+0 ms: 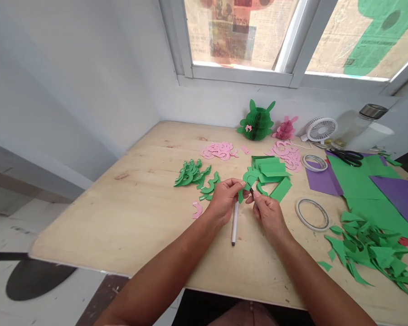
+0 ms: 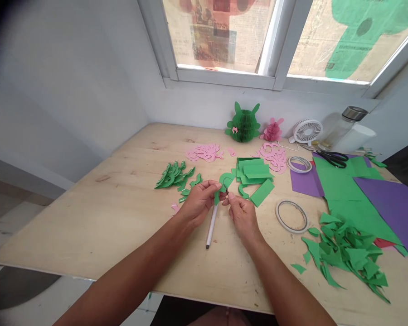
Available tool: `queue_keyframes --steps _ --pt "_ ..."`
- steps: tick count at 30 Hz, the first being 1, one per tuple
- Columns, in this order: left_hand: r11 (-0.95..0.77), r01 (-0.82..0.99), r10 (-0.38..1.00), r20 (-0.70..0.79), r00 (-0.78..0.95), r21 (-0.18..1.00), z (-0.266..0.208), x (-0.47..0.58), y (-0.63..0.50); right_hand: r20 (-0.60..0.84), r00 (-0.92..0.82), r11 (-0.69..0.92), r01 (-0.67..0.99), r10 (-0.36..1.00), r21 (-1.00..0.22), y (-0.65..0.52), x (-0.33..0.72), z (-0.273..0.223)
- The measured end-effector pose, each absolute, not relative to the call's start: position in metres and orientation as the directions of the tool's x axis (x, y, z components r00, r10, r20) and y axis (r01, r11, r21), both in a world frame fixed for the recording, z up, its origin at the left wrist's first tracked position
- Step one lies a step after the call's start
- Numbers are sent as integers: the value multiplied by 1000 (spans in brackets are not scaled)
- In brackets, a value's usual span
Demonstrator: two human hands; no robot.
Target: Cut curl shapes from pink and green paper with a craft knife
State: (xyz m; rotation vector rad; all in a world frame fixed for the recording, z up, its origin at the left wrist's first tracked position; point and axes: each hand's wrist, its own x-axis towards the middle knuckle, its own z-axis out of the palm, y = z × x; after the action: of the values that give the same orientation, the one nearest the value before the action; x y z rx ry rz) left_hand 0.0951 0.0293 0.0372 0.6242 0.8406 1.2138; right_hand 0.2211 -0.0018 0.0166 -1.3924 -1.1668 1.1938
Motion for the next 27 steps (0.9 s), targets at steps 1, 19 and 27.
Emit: queue_keyframes --steps 1,19,27 --pt "252 -546 968 -220 125 799 37 95 29 -108 74 -114 89 991 -989 -2 221 17" --pt "248 -552 969 -217 121 796 36 97 29 -100 86 -109 99 991 -989 -3 221 17" --pt "239 -565 970 -214 112 790 35 97 28 -125 84 -135 125 989 -983 -5 218 26"
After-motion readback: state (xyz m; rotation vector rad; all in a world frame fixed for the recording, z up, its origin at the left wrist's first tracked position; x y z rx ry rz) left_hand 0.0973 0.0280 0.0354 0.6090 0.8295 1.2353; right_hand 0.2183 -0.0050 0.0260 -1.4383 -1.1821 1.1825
